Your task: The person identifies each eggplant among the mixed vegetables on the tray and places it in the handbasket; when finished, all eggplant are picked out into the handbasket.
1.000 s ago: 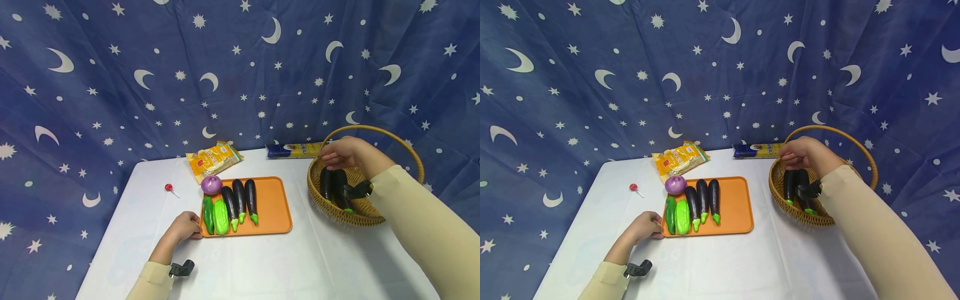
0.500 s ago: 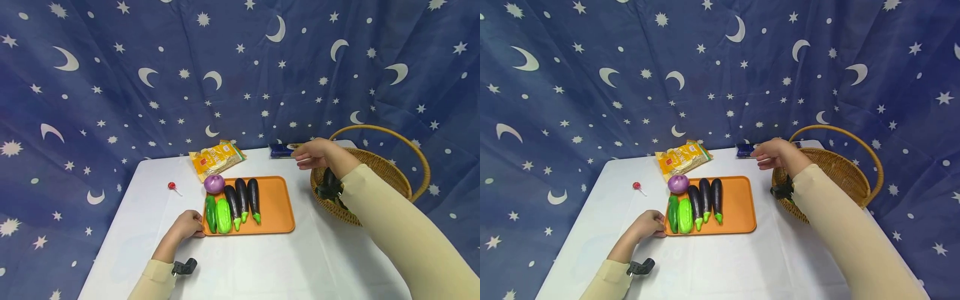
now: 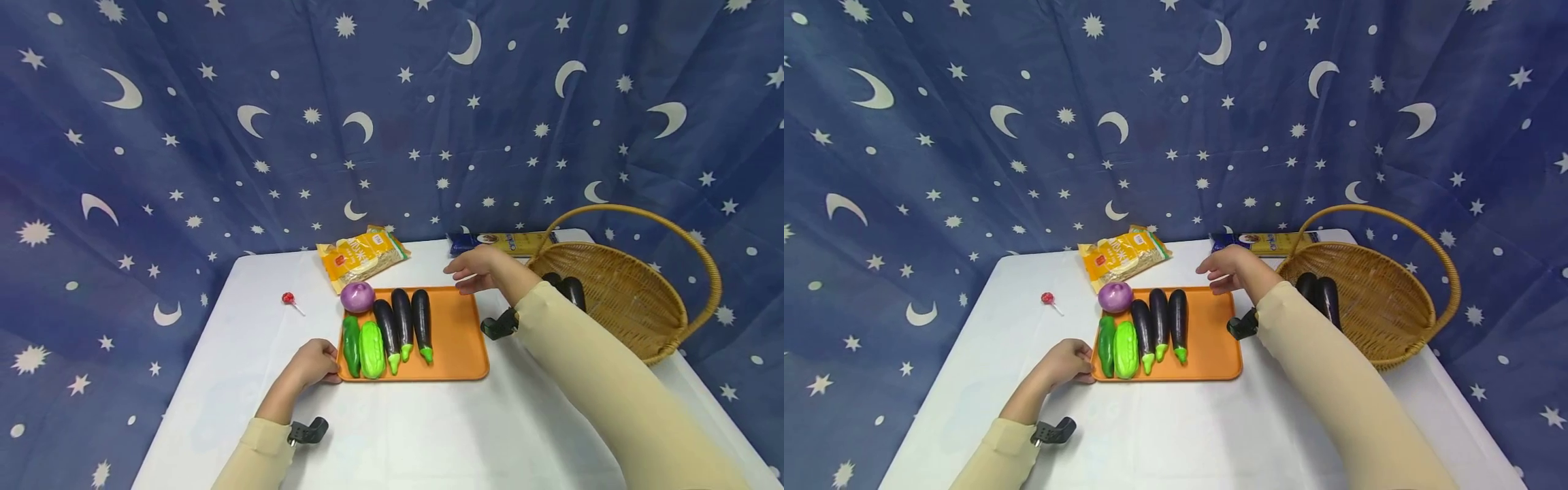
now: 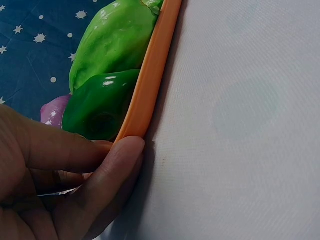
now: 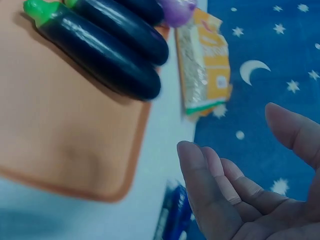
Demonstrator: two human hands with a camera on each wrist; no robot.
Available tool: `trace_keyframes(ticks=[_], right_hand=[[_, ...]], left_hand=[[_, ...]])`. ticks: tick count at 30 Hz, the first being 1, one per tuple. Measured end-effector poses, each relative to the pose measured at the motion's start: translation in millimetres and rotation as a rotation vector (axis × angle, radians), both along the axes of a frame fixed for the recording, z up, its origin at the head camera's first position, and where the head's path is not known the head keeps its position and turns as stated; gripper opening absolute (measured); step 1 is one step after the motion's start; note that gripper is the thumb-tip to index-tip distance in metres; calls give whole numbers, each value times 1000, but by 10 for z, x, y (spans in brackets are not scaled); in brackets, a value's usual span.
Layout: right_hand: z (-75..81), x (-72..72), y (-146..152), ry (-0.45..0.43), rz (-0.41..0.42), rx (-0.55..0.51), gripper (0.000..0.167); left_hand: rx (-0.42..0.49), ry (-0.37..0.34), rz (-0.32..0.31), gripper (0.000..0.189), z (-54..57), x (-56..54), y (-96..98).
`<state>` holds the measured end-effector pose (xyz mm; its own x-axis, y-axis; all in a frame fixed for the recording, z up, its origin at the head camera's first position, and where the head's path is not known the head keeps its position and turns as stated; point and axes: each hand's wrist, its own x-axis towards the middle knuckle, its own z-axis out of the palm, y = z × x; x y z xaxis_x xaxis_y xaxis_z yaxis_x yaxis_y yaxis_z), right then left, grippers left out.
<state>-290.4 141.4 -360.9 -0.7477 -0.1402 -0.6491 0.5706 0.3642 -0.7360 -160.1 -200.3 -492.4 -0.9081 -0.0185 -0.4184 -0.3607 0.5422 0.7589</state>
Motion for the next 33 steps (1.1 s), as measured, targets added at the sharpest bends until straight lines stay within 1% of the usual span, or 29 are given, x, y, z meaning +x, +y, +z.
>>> trace_keyframes(ticks=[3,7,10,13,14,18,20,21,25,30,33], right_hand=[[-130,-8,-90,-8,-5,15,54],[-296,-14,-221,-39,-1,42,50],[-402,-16,-318,-58,-10,64,55],[-484,-11,-402,-58,-10,100,60],[-558,-46,-413,-49,2,110,63],[-635,-20,-509,-42,37,152,65],[-678,-9,-547,-40,36,160,63],[-643,37,-580,-42,27,170,61],[-706,51,-623,-39,2,184,56],[-774,71,-655,-33,0,197,58],[-825,75,-682,-12,24,247,58]], left_hand=[[4,-5,2,21,-11,-5,4],[7,-10,1,21,-15,-4,4],[-5,-11,-7,20,-13,-4,3],[-6,-15,-4,20,-15,-7,1],[-3,-16,-3,20,-16,-8,0],[2,-16,-3,20,-16,-9,1],[9,-15,-4,20,-15,-10,2],[9,-14,-5,20,-15,-11,3],[16,-11,-2,20,-5,-17,7],[16,-12,1,20,9,-20,3],[17,-10,4,20,11,-17,-4]])
